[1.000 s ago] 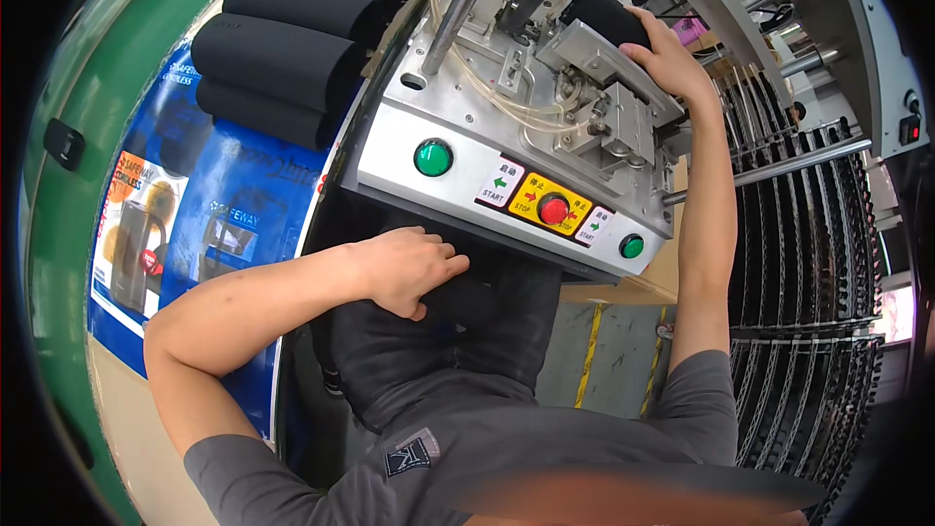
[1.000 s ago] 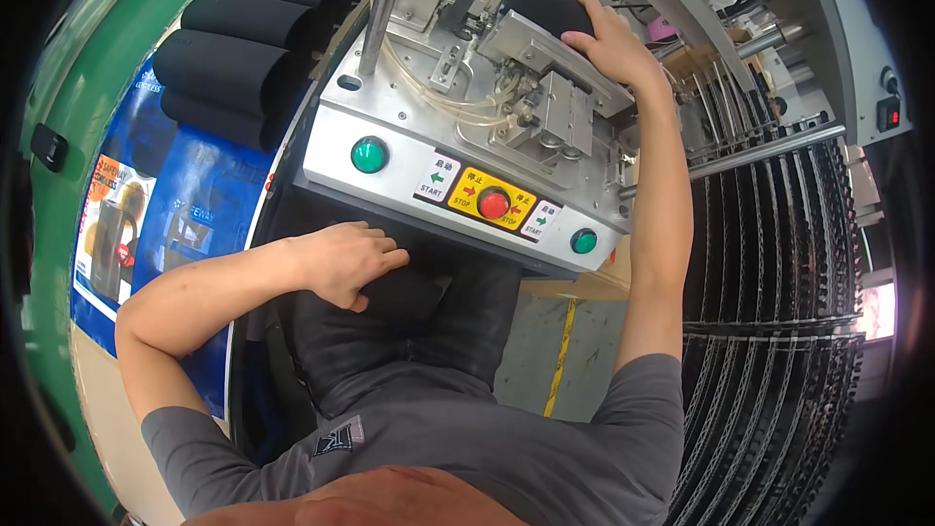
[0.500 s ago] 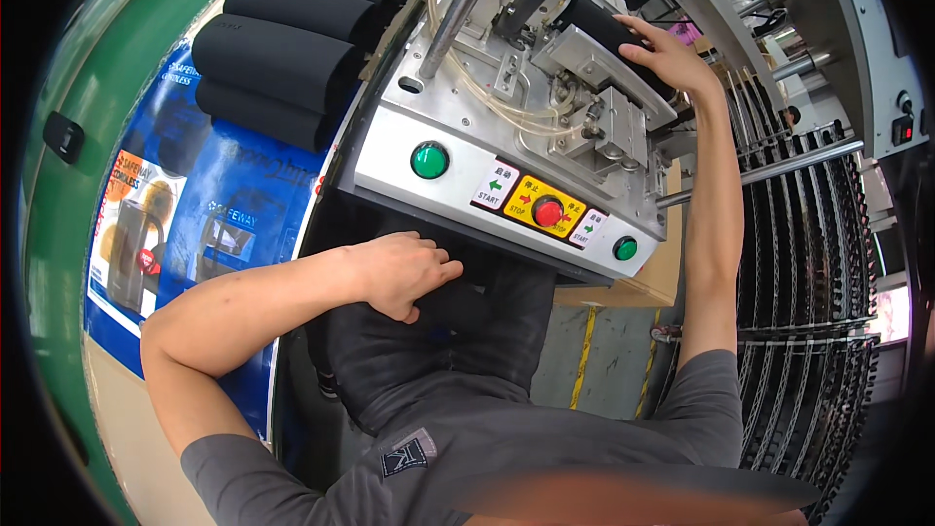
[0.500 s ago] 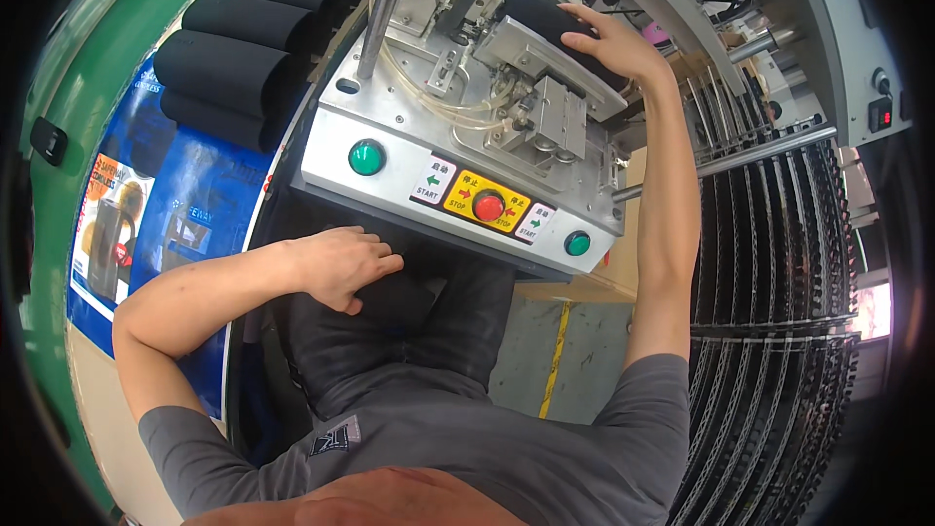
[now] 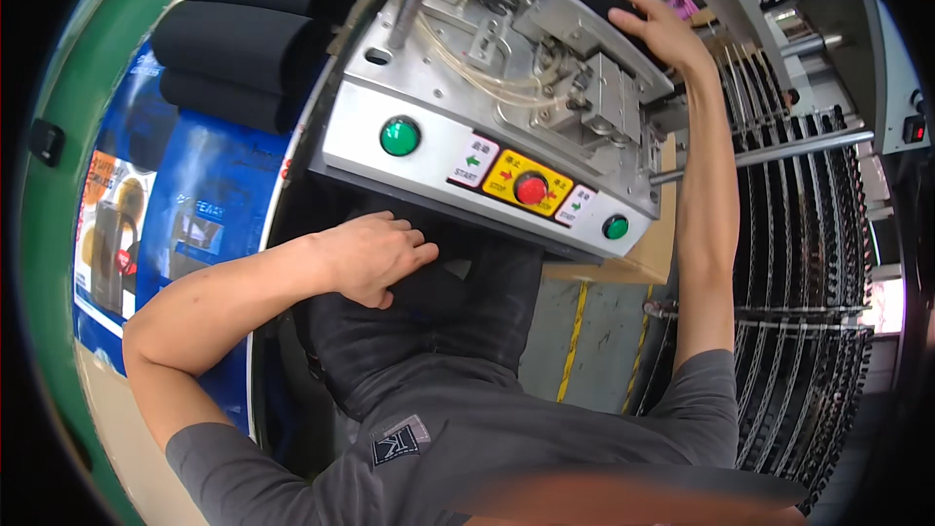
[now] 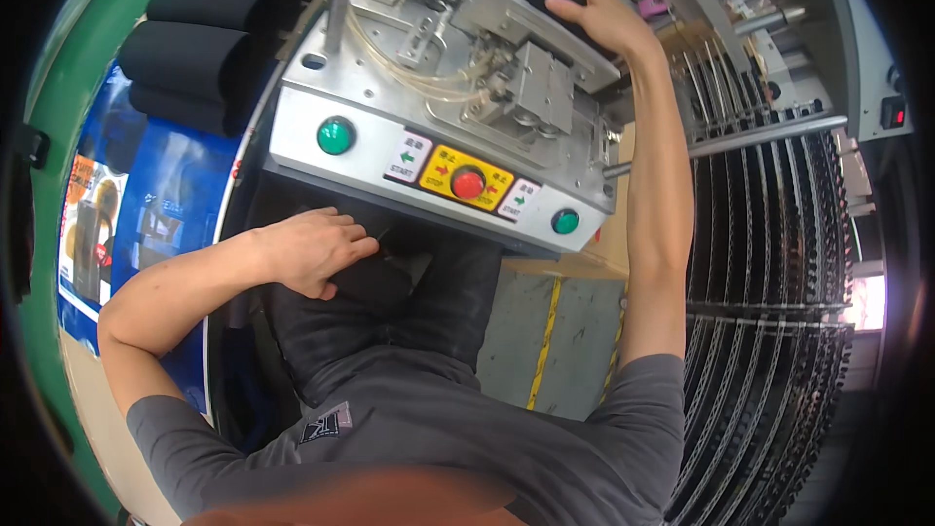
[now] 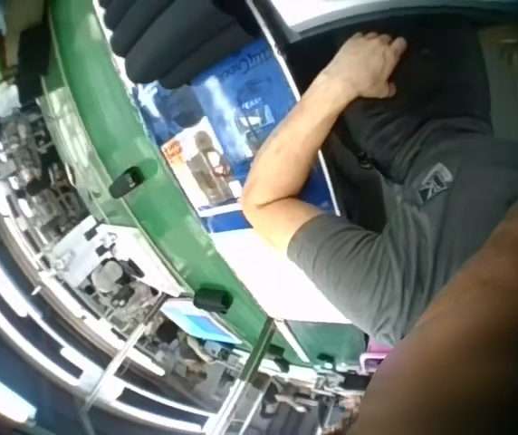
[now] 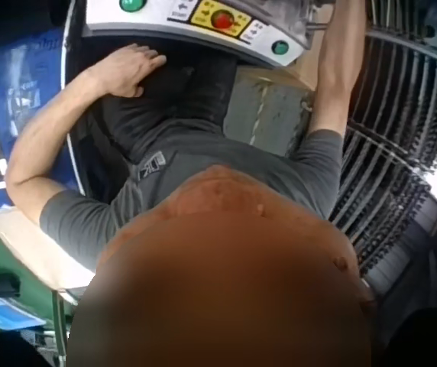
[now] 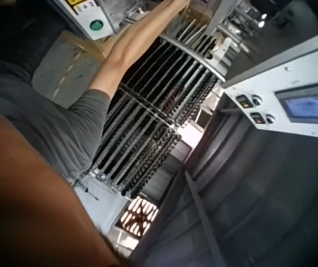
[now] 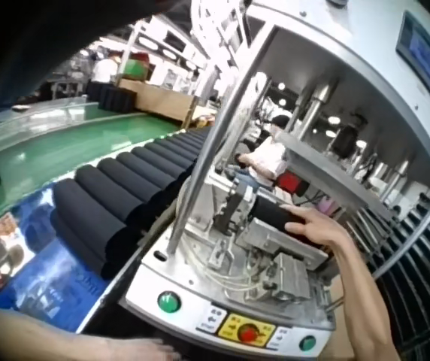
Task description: Operating a mechanical press machine to process or assemble foam cylindrical components.
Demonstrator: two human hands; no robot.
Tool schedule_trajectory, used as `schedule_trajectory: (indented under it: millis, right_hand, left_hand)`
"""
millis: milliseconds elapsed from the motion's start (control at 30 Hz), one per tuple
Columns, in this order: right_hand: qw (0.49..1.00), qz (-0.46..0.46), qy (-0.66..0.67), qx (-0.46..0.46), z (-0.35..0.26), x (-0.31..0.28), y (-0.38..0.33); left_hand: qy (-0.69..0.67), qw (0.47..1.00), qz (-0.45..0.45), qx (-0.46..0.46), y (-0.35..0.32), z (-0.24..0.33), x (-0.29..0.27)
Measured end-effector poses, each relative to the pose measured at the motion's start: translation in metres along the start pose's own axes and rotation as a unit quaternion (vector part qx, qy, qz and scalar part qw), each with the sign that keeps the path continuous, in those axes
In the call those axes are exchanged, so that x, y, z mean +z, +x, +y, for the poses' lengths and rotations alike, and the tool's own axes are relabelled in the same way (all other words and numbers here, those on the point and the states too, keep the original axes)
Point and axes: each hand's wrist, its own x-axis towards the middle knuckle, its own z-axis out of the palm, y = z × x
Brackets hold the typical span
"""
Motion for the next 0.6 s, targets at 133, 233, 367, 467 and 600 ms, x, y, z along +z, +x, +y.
schedule_trajectory:
  millis: [133,233,367,467,600]
  right_hand:
    - [0.995,-0.098,0.004,0.011,0.005,-0.004,0.014]
    - [0.993,-0.101,-0.008,0.060,0.006,-0.003,0.021]
    - [0.984,-0.100,-0.005,0.146,0.001,0.006,0.020]
    - [0.980,-0.110,0.014,0.168,-0.007,0.010,0.011]
    - [0.987,-0.096,0.027,0.128,-0.017,0.016,-0.013]
  left_hand:
    - [-0.004,1.000,-0.012,-0.008,-0.001,0.005,-0.006]
    - [-0.012,1.000,-0.014,-0.010,-0.001,0.005,-0.012]
    - [-0.028,0.999,-0.019,-0.008,0.008,0.001,-0.012]
    - [-0.038,0.999,-0.007,-0.018,0.009,-0.002,-0.014]
    - [-0.038,0.998,0.002,-0.040,0.011,0.002,-0.022]
